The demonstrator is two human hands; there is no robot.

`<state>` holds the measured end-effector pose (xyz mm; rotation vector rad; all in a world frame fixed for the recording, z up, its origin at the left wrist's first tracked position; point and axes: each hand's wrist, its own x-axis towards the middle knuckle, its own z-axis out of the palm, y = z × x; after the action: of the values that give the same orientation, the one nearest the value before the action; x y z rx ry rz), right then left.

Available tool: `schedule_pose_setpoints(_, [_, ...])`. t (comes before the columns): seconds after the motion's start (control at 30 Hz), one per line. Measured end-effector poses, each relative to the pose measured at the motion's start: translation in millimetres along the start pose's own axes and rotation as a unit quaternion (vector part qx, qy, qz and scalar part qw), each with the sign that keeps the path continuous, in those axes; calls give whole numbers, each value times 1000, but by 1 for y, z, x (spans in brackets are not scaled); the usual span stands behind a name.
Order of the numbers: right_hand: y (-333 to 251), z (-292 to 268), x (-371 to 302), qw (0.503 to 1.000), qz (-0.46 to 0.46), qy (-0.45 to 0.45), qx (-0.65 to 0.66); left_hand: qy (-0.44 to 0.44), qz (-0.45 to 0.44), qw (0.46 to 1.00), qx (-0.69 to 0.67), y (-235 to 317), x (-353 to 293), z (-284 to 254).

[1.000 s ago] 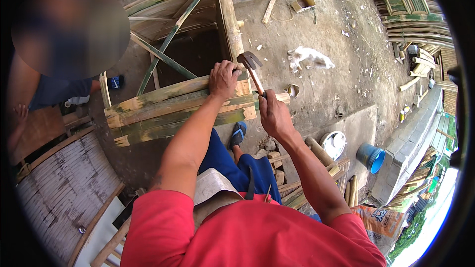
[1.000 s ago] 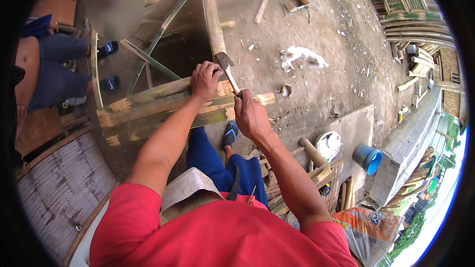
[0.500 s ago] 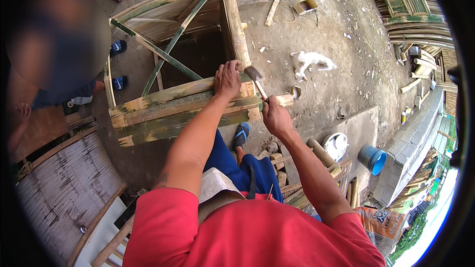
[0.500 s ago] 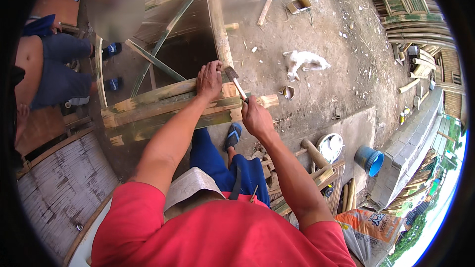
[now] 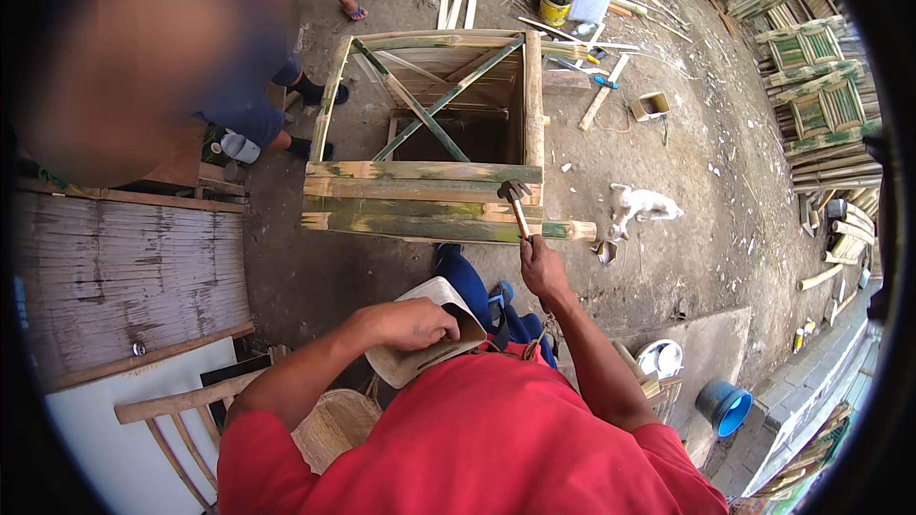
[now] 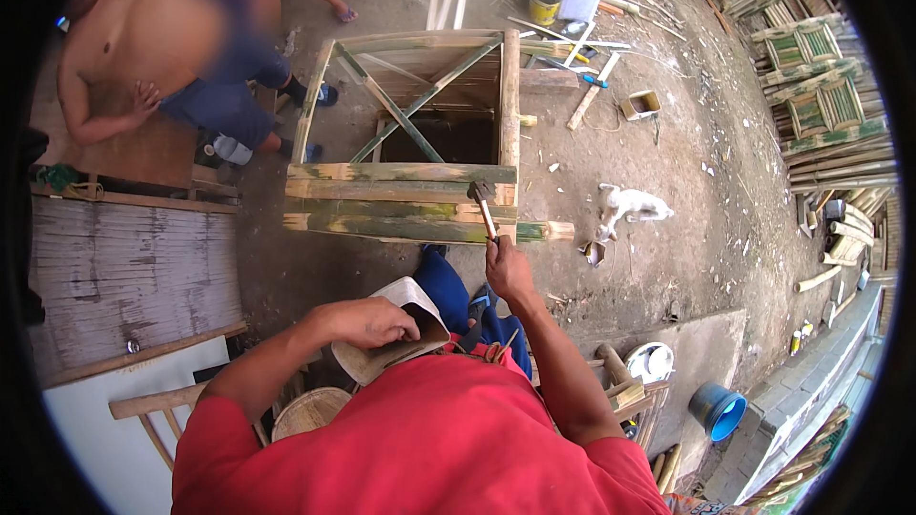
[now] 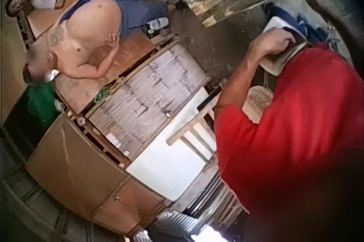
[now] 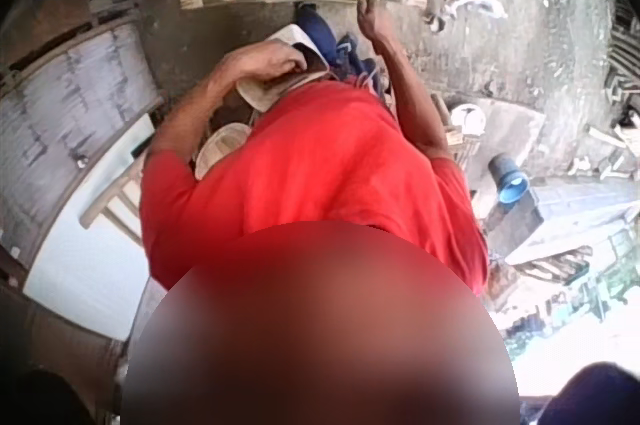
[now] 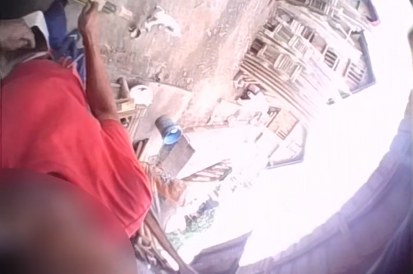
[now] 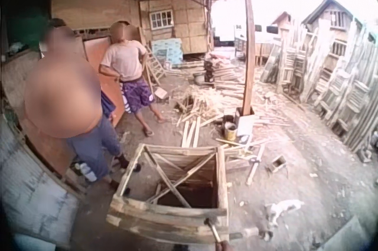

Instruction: The person assembles a bamboo frame by hammering nails into joints and attaching bamboo slats. They retrieve nails from a pouch, position slats, and secure them with a hammer while working in a cluttered workshop.

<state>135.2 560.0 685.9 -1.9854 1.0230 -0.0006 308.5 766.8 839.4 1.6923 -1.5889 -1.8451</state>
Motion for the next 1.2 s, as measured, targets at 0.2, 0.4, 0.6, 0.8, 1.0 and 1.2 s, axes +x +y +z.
schedule_pose_setpoints(0.2, [-37,10,-7,992,-114,-48,-3,192,-176,910,323,-57,23,127])
schedule_pose_setpoints(0.4, [-66,19,-11,992,-95,-82,-15,258,-223,872,350,-113,14,170])
schedule_pose_setpoints(0.6, [-71,37,-17,988,-118,-100,-13,308,-234,864,323,-129,1,188])
schedule_pose_setpoints(0.8, [-79,53,-11,985,-118,-126,-17,351,-213,874,258,-116,-26,178])
schedule_pose_setpoints(1.0, [-97,71,-1,981,-122,-153,-11,262,-249,921,146,-48,-62,135])
schedule_pose_setpoints(1.2, [-114,92,13,977,-132,-162,-37,391,0,911,-131,-43,-100,57])
